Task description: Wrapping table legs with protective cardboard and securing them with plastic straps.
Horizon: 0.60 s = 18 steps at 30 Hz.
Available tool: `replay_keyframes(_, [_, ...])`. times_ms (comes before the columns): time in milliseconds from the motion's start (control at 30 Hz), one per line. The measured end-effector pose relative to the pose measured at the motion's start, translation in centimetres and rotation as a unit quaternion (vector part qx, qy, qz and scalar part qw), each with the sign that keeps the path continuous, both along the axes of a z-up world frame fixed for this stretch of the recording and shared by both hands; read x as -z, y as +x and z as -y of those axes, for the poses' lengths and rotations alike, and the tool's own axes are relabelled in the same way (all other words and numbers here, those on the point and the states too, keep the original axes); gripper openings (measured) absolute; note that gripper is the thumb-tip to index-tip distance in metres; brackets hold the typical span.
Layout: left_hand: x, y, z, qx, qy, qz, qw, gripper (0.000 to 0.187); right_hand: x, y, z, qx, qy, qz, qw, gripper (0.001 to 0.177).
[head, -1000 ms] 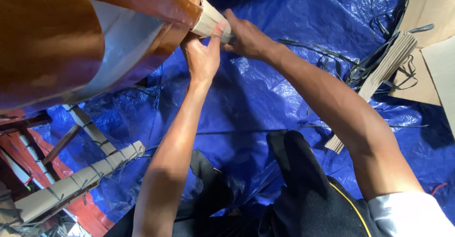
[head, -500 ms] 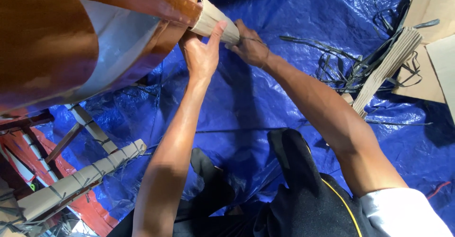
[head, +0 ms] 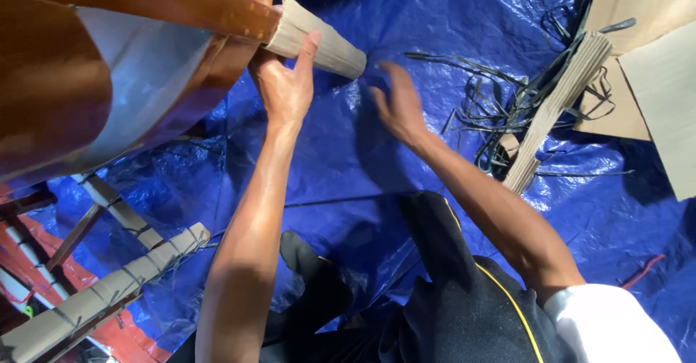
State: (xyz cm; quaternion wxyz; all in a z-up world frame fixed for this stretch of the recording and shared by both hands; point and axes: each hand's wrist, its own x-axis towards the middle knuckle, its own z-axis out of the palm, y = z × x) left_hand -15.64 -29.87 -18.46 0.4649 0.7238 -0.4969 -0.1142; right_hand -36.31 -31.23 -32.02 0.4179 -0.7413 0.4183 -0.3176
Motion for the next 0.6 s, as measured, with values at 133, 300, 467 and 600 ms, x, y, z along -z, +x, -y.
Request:
replay_keyframes(133, [0.7,0.2,0.0,0.001,-0.003,-0.041,0.999,0.055,-2.2,-7.8,-2.4,0.085,0.011,-0.055,0.995,0.025])
replay_keyframes(300, [0.8,0.4,-0.1,0.000,0.000,-0.022,1.000,0.053,-3.4,-16.9,-2.2,0.225,-0.011,-0.111,0.968,0.013])
replay_keyframes(467, [1.5,0.8,0.1,-0.021,0.015,0.003,1.000,0.047,-0.7,-20.3,0.2,0.298,0.026,-0.147,0.943,0.018])
replay_keyframes(600, [0.8,0.6,-0.1,-0.011,0.014,-0.011,1.000,0.048,1.3,-18.9,1.5,0.281,0.080,-0.181,0.939,0.021])
